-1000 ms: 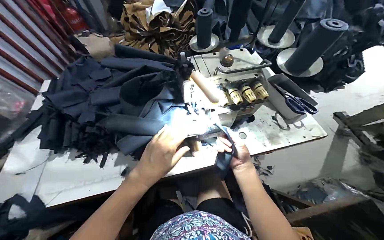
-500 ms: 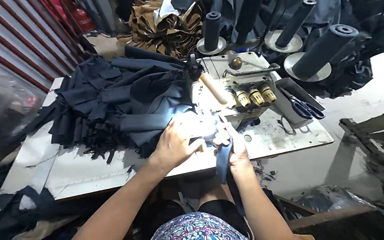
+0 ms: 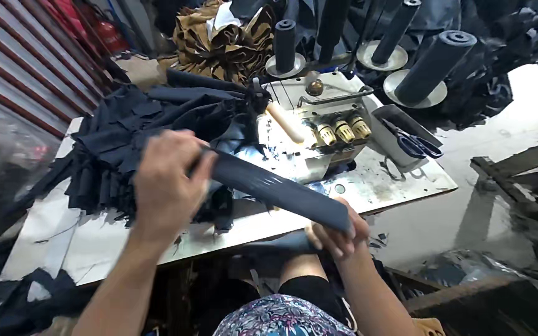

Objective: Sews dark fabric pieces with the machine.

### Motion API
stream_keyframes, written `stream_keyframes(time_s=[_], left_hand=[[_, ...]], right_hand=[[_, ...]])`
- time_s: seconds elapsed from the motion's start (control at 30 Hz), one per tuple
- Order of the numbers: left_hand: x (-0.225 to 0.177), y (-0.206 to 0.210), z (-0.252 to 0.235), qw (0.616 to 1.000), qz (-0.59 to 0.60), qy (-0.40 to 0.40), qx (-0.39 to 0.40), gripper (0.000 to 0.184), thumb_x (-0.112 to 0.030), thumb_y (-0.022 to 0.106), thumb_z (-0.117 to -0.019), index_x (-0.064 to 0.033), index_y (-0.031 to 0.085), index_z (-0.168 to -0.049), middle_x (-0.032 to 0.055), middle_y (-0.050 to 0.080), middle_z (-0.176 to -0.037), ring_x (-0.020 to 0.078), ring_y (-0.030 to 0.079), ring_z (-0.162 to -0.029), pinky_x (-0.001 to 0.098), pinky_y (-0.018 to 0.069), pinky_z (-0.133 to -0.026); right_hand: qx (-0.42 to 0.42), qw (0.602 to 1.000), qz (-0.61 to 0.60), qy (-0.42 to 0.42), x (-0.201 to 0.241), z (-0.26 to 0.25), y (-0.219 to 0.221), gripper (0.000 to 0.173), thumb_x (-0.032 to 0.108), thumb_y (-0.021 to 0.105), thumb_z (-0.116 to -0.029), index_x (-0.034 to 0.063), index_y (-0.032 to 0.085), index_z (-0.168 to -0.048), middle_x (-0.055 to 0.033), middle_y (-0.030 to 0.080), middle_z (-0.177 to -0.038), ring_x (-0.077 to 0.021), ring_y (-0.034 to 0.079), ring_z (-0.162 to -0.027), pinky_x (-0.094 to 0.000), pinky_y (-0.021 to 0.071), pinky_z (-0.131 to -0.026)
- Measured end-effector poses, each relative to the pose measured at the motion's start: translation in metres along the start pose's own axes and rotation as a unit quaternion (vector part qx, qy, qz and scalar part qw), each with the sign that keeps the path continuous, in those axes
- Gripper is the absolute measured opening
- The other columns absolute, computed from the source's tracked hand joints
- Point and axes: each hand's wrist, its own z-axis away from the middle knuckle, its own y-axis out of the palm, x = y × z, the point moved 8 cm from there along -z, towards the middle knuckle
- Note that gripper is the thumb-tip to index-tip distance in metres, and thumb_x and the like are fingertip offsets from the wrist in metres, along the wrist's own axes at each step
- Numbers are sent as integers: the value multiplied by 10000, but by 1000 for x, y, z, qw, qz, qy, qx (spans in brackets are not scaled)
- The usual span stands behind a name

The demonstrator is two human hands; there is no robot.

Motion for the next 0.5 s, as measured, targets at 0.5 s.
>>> stream_keyframes(time_s=[0.5], left_hand=[[-19, 123, 58, 978, 20, 164, 127, 441, -376, 527, -1016, -161, 652, -1380, 102, 561, -1498, 297, 477, -1436, 582, 368, -1159]], right_hand=[[-324, 940, -106, 22, -31, 23, -102, 280, 287, 490, -1058, 126, 687, -942, 69, 556, -588, -33, 564, -509, -191, 510, -547]])
